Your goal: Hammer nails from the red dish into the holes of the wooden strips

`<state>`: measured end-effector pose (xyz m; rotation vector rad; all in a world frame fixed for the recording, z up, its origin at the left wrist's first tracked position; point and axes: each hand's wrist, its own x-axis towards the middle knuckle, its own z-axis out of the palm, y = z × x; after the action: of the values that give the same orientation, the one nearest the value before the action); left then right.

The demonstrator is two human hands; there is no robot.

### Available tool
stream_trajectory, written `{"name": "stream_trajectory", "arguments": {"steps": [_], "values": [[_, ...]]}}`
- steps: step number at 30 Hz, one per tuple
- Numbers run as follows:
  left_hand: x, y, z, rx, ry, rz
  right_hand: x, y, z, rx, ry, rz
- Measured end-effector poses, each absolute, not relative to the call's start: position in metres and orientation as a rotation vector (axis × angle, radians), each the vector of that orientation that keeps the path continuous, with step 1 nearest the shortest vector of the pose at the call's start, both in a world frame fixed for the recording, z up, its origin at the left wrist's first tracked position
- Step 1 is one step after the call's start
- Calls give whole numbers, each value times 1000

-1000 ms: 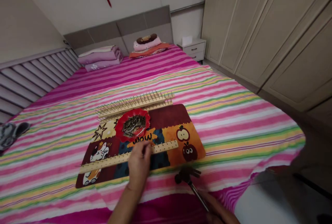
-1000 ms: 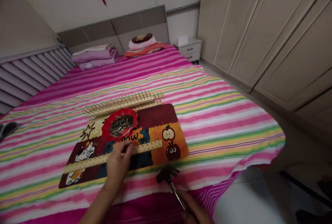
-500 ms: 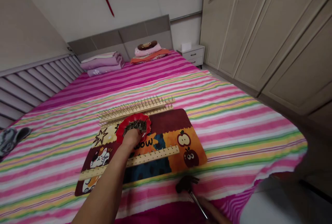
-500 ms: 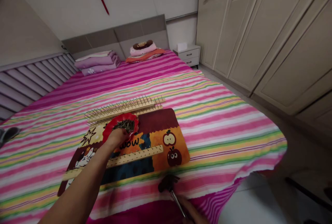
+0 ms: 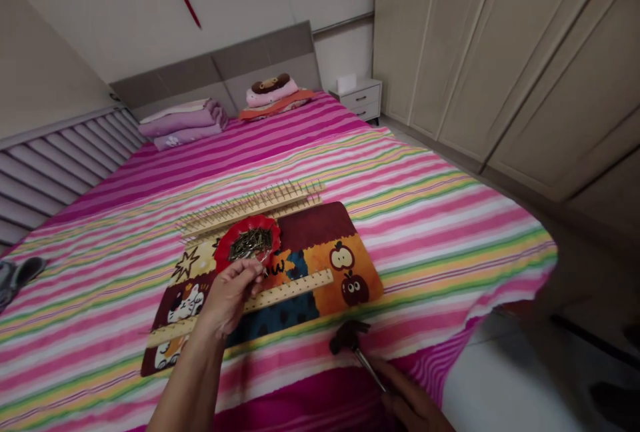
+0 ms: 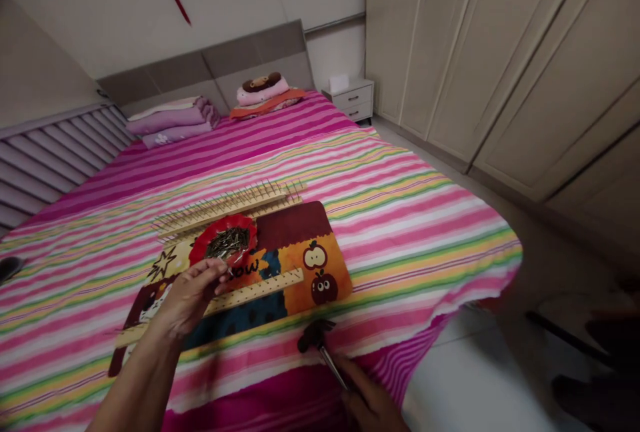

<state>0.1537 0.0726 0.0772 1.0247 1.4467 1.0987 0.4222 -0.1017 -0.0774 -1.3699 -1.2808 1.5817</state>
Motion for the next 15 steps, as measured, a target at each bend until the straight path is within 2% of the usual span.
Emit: {"name": "stream_trajectory", "arguments": {"steps": [9, 15], "values": [[223, 40, 14, 1039, 1557, 1137, 420, -101, -68, -1315, -1158, 1654], [241, 45, -3, 1010, 1606, 1181, 422, -101, -69, -1330, -1214, 1630]]}}
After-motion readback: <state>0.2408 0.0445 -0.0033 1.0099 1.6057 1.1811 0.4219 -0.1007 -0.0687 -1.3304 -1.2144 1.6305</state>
